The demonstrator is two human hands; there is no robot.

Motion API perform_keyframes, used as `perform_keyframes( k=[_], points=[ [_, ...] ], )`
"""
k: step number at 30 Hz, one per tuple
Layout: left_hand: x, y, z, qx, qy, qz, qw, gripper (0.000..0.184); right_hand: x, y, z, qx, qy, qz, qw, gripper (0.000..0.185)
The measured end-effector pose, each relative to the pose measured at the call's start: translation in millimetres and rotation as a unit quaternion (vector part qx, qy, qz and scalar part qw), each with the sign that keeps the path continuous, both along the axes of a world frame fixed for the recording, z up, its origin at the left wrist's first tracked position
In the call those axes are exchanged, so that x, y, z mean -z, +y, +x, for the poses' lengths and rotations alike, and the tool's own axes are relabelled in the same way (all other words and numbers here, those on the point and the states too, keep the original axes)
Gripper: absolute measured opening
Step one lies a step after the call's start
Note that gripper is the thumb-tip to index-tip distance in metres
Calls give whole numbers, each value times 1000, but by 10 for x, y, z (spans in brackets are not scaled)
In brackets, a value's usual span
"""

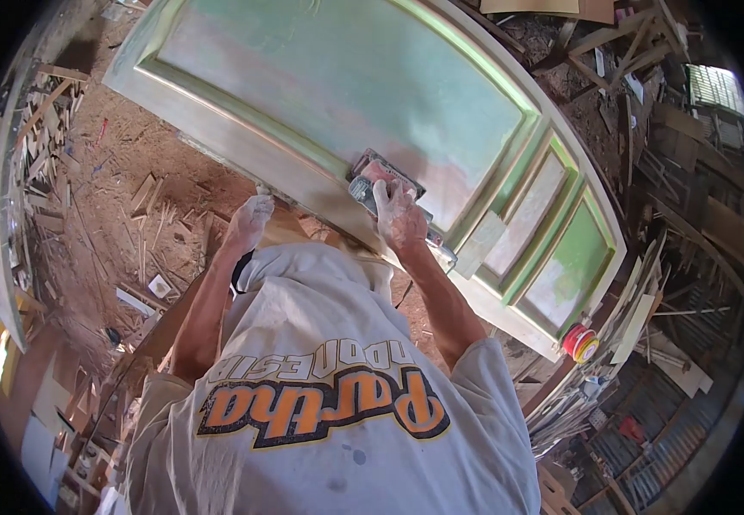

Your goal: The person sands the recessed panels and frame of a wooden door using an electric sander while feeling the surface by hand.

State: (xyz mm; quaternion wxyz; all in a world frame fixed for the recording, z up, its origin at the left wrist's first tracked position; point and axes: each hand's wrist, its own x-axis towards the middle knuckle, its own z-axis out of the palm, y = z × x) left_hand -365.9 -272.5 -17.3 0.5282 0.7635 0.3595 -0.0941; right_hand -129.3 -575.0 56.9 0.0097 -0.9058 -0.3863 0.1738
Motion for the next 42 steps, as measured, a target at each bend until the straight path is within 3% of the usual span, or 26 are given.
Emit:
perform_keyframes(
  k=[6,11,17,19,21,24,27,30,32,34,37,40,42],
  points=[
    [-286,684,-123,-13,12,1,1000,48,41,561,-26,-6,-22,-33,999,70],
    [10,1328,-462,-24,3,-6,1000,52,56,1072,-74,-12,-35,-11,999,72],
    [2,2057,-707,-39,47,-6,998,54,9,1738,-126,-8,-36,-24,999,72],
    [138,2296,-844,-55,52,-15,997,54,-14,1948,-146,-3,-33,-34,999,73],
    [278,2531,-1004,-12,53,81,995,54,-48,2134,-171,-5,-43,-21,999,74],
    [414,2806,-1237,-65,67,24,995,54,-14,2409,-190,-14,-63,-15,998,75],
    [600,3026,-1523,-61,65,49,995,51,32,2678,-186,-22,-54,-11,998,75],
    [1256,3205,-2083,-74,30,53,995,44,35,2972,-214,-18,-63,18,998,77],
    [913,3221,-2074,-69,71,51,994,43,46,3166,-224,-21,-67,12,997,78],
    [880,3210,-2248,-66,115,49,990,42,68,3332,-252,-25,-69,8,997,79],
    [962,3254,-2452,-146,126,-43,980,46,64,3637,-257,-33,-99,9,995,80],
    [989,3272,-2625,-240,92,-99,961,46,37,3889,-259,-21,-55,-2,998,81],
    [1234,3356,-2868,-261,78,-91,958,46,80,4074,-252,-36,-72,24,996,82]
  ],
)
